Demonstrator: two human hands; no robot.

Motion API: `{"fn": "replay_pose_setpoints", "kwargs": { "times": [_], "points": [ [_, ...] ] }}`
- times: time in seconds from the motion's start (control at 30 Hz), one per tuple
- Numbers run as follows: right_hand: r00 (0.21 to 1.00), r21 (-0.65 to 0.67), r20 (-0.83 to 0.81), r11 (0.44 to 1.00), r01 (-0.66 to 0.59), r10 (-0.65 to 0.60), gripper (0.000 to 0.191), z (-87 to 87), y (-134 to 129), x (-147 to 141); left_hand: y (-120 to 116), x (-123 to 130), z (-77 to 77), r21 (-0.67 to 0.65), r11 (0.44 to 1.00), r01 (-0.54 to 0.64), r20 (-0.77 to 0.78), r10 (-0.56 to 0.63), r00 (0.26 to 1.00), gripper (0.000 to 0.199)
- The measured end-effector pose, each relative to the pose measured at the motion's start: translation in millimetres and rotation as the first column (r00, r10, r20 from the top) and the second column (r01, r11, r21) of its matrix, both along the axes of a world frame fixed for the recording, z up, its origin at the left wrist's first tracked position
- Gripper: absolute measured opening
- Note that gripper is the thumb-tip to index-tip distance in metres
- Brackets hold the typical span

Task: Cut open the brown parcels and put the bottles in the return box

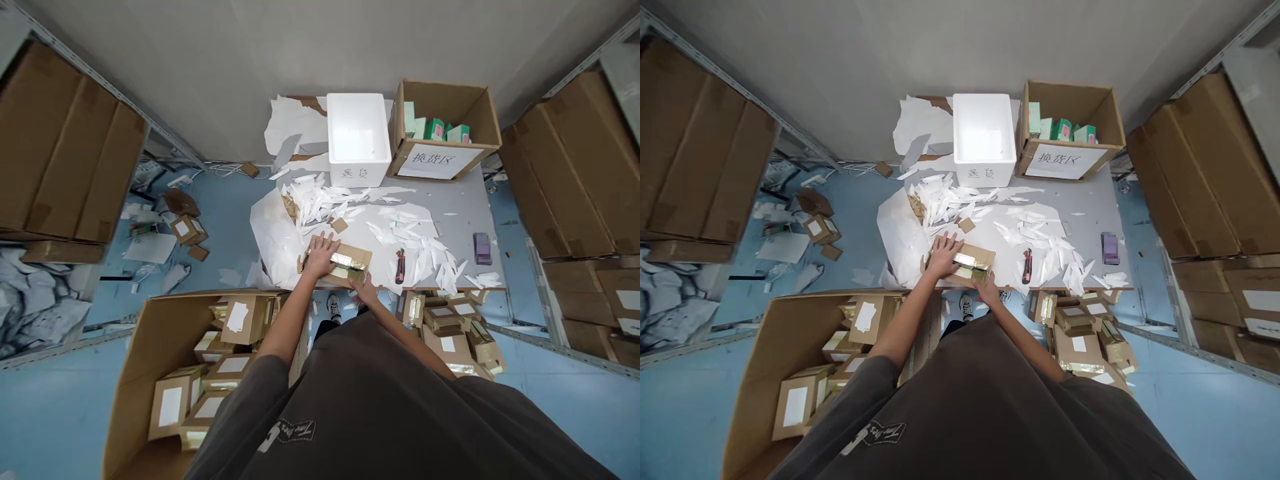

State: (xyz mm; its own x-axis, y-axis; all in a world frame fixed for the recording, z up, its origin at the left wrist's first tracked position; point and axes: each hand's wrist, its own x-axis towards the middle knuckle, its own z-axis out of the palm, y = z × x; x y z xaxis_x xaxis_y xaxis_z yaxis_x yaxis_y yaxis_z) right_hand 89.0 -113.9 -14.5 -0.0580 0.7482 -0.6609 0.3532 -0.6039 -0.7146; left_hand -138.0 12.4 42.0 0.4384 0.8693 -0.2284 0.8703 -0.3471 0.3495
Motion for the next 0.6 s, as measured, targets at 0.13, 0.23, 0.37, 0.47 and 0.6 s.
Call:
{"fn": "replay_pose_setpoints", "kwargs": {
  "times": [0.13, 0.23, 0.37, 0.47, 0.6],
  "points": [
    [0.979, -0.023, 0.074, 0.981, 0.194, -0.192, 0.082, 1.8, 38, 0, 8, -39, 4.6, -0.003, 0.994, -0.11, -0.074, 0.109, 0.991, 0.083],
    [0.971, 0.06, 0.156, 0.983, 0.172, -0.179, 0.083, 9.6, 93, -2, -16, -48, 5.2, 0.011, 0.961, -0.275, -0.136, 0.274, 0.952, 0.082],
    [0.922, 0.284, 0.379, 0.958, -0.03, -0.083, 0.069, 22.1, 163, -27, -62, -31, 6.7, -0.069, 0.874, -0.48, -0.19, 0.461, 0.867, 0.082],
    [0.914, 0.394, 0.403, 0.91, -0.129, -0.045, 0.067, 29.5, 178, -50, -80, -26, 10.2, -0.17, 0.822, -0.544, -0.172, 0.519, 0.837, 0.069],
    [0.897, 0.448, 0.438, 0.88, -0.16, -0.06, 0.083, 33.4, 138, -71, -82, -59, 13.4, -0.259, 0.788, -0.558, 0.01, 0.58, 0.815, 0.053]
  ]
}}
